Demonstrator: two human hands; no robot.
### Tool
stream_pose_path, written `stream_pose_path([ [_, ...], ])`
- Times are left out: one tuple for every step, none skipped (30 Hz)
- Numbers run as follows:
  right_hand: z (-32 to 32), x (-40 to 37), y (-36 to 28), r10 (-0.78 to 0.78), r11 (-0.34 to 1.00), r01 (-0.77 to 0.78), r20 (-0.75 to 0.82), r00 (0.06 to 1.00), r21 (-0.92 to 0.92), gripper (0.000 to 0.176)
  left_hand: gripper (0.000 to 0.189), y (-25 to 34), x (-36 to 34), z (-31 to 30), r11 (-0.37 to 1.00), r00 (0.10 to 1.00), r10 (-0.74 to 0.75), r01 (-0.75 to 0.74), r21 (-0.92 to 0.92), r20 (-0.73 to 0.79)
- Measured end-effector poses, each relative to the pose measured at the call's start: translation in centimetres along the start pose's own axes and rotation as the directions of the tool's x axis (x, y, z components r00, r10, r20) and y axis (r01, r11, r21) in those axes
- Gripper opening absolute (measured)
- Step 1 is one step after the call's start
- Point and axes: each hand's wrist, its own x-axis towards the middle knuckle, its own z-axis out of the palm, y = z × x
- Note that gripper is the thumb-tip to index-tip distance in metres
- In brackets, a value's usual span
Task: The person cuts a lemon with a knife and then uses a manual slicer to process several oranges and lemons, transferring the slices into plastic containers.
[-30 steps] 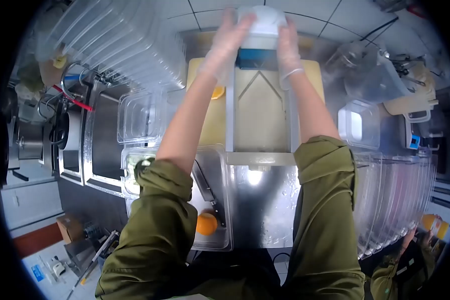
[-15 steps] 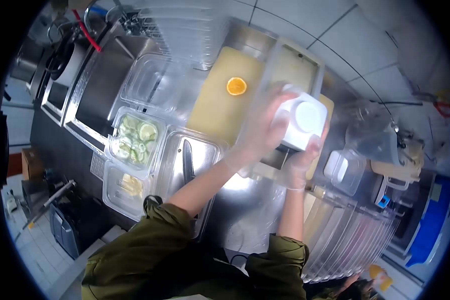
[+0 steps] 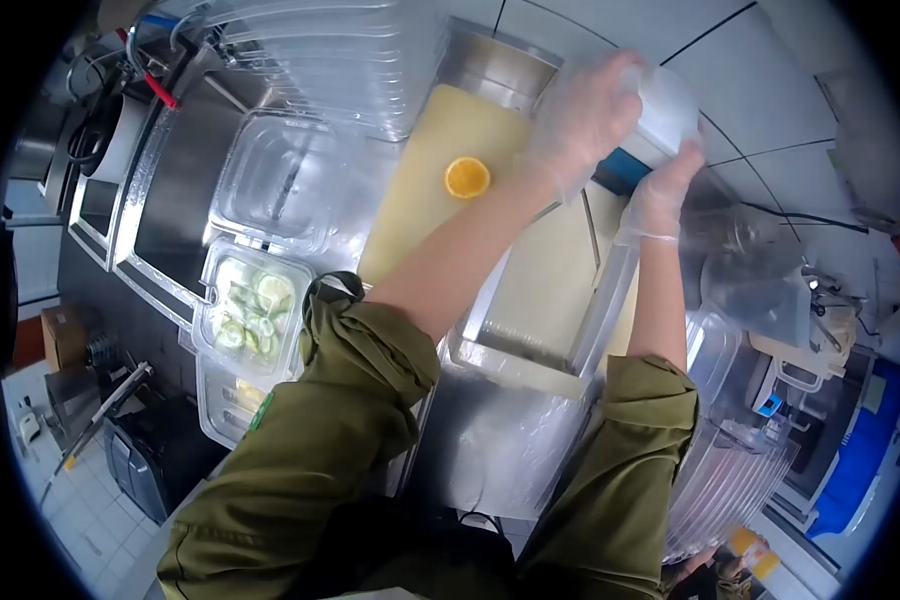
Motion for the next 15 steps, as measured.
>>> stream_pose_path([
  [0.2, 0.0, -0.5, 0.019, 1.000, -0.019, -0.007, 1.000, 0.008, 0.052, 0.045, 0.3, -0.1, -0.2, 0.999, 0.998, 0.039, -0.040, -0.025, -0.043],
  [0.2, -0.4, -0.7, 0.040, 0.999, -0.040, -0.016, 0.999, 0.014, 0.052, 0.045, 0.3, -0.6, -0.1, 0.996, 0.994, 0.075, -0.079, -0.048, -0.083],
  [0.0, -1.0, -0.6, 0.064, 0.998, -0.064, -0.027, 0.998, 0.020, 0.052, 0.044, 0.2, -1.2, 0.0, 0.991, 0.987, 0.107, -0.116, -0.072, -0.121],
  [-0.3, -1.7, -0.6, 0.007, 1.000, -0.007, -0.001, 1.000, -0.002, 0.052, 0.044, 0.4, -1.8, -0.4, 0.984, 0.987, 0.131, -0.141, -0.105, -0.096],
  [-1.0, -2.7, -0.6, -0.045, 0.999, 0.046, 0.023, 0.999, -0.025, 0.053, 0.044, 0.3, -2.9, -0.8, 0.977, 0.986, 0.151, -0.160, -0.139, -0.068],
  [-1.2, -4.7, -1.3, -0.094, 0.994, 0.096, 0.040, 0.995, -0.044, 0.056, 0.044, 0.4, -4.3, -1.3, 0.970, 0.985, 0.169, -0.173, -0.174, -0.038],
  [-1.5, -7.0, -2.0, -0.144, 0.987, 0.147, 0.056, 0.988, -0.060, 0.059, 0.044, 0.6, -6.3, -1.8, 0.967, 0.979, 0.194, -0.201, -0.159, -0.056],
  [-2.3, -9.1, -2.5, -0.129, 0.990, 0.134, 0.093, 0.987, -0.050, 0.065, 0.044, 1.0, -8.5, -2.3, 0.963, 0.973, 0.221, -0.229, -0.144, -0.070],
  [-3.3, -11.3, -3.0, -0.112, 0.992, 0.118, 0.129, 0.985, -0.042, 0.072, 0.045, 1.5, -10.6, -2.8, 0.963, 0.973, 0.221, -0.229, -0.143, -0.074],
  [-3.5, -14.0, -4.0, -0.065, 0.997, 0.068, 0.085, 0.994, -0.034, 0.075, 0.046, 1.9, -12.5, -3.2, 0.963, 0.972, 0.220, -0.229, -0.142, -0.081],
  [-3.5, -16.3, -4.9, -0.020, 1.000, 0.021, 0.044, 0.999, -0.020, 0.079, 0.043, 2.4, -14.4, -3.5, 0.952, 0.965, 0.244, -0.257, -0.166, -0.099],
  [-3.9, -17.8, -5.3, -0.054, 0.998, 0.057, 0.070, 0.996, -0.035, 0.079, 0.041, 2.7, -16.1, -3.8, 0.940, 0.956, 0.269, -0.287, -0.185, -0.119],
  [-4.3, -19.0, -5.5, -0.085, 0.995, 0.090, 0.095, 0.992, -0.048, 0.080, 0.040, 2.7, -16.8, -3.8, 0.927, 0.947, 0.291, -0.315, -0.202, -0.137],
  [-4.4, -19.7, -5.6, -0.048, 0.998, 0.043, 0.102, 0.994, 0.050, 0.081, 0.041, 2.6, -16.7, -3.8, 0.926, 0.948, 0.285, -0.310, -0.216, -0.139],
  [-4.1, -19.4, -5.6, -0.039, 0.998, 0.035, 0.087, 0.995, 0.045, 0.081, 0.043, 2.4, -16.7, -3.7, 0.926, 0.952, 0.274, -0.300, -0.231, -0.137],
])
